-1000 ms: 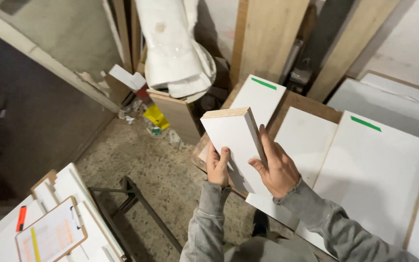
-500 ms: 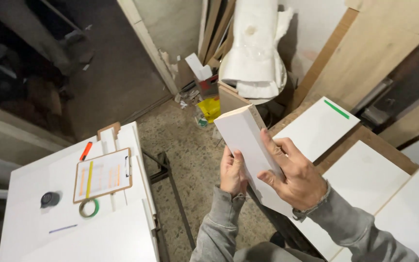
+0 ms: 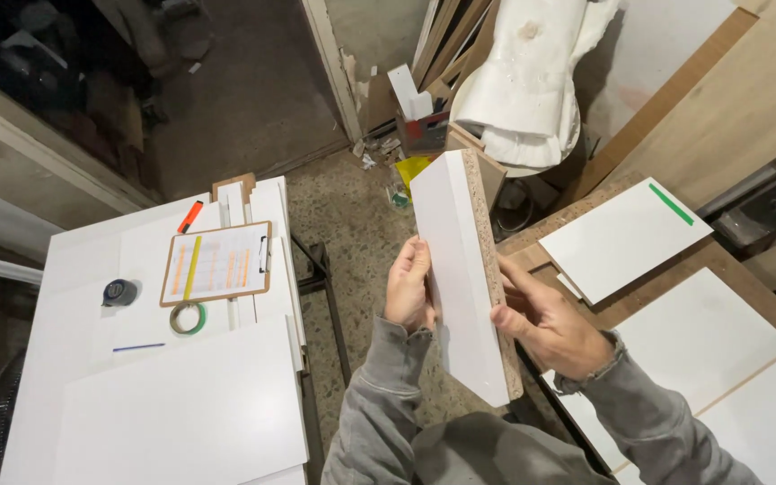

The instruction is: Measuring, labeling with masking tape and pen, and organizing white wood panels in a workshop setting.

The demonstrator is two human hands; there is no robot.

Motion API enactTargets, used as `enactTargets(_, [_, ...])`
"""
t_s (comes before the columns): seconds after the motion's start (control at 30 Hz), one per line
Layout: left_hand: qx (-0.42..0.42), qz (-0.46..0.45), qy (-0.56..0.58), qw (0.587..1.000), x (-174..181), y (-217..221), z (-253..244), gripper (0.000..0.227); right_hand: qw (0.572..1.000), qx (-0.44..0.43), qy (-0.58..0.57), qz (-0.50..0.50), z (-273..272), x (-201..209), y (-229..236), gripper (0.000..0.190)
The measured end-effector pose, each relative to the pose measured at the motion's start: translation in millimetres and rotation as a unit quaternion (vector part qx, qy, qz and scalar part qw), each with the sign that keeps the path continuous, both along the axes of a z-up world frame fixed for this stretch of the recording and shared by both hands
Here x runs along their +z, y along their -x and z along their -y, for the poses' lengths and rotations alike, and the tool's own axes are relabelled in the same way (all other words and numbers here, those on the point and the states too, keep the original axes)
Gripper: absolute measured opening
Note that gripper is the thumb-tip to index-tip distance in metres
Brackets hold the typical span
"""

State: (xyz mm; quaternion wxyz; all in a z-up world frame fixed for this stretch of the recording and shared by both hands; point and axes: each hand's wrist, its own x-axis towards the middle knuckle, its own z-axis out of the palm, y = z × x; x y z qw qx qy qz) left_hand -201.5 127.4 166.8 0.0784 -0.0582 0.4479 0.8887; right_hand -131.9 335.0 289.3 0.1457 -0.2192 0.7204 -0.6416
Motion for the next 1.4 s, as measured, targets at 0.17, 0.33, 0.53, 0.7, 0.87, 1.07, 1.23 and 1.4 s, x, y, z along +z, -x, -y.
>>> enactTargets(0.17, [-0.021, -0.010, -0.054, 0.998, 13.5, -5.9, -6.7, 0.045, 0.996, -0.059, -0.060, 0.021, 10.7, -0.3, -3.6, 0.110])
enactTargets(0.33, [-0.139, 0.047, -0.078, 0.986, 20.6, -5.0, -24.3, 0.063, 0.988, -0.079, -0.132, -0.016, 9.7, 2.1, -0.8, 0.119])
enactTargets(0.53, [-0.243, -0.031, -0.285, 0.927, 15.3, 1.0, -27.6, 0.105, 0.921, 0.033, -0.125, -0.367, 4.8, 9.7, -11.6, 0.138])
enactTargets(0.7, [-0.209, 0.066, -0.138, 0.966, 80.2, -14.7, -32.6, 0.087, 0.765, 0.072, -0.283, -0.574, -4.7, -4.5, 16.8, 0.146])
enactTargets(0.87, [-0.247, 0.025, -0.139, 0.959, 61.4, -6.3, -145.0, 0.078, 0.643, 0.077, -0.316, -0.694, -6.9, 19.4, 43.9, 0.118])
enactTargets(1.07, [-0.274, -0.029, -0.140, 0.951, 26.7, -8.7, -37.0, 0.067, 0.664, 0.096, -0.206, -0.713, -1.8, 57.8, 49.4, 0.100])
enactTargets(1.23, [-0.312, -0.083, -0.143, 0.936, -29.2, 7.0, 11.6, 0.060, 0.816, 0.029, -0.042, -0.576, -28.7, 65.4, 66.5, 0.117])
enactTargets(1.4, [-0.096, 0.045, -0.101, 0.989, 13.9, 7.5, 17.6, 0.064, 0.980, -0.014, -0.014, -0.197, -62.8, -26.0, 113.1, 0.108])
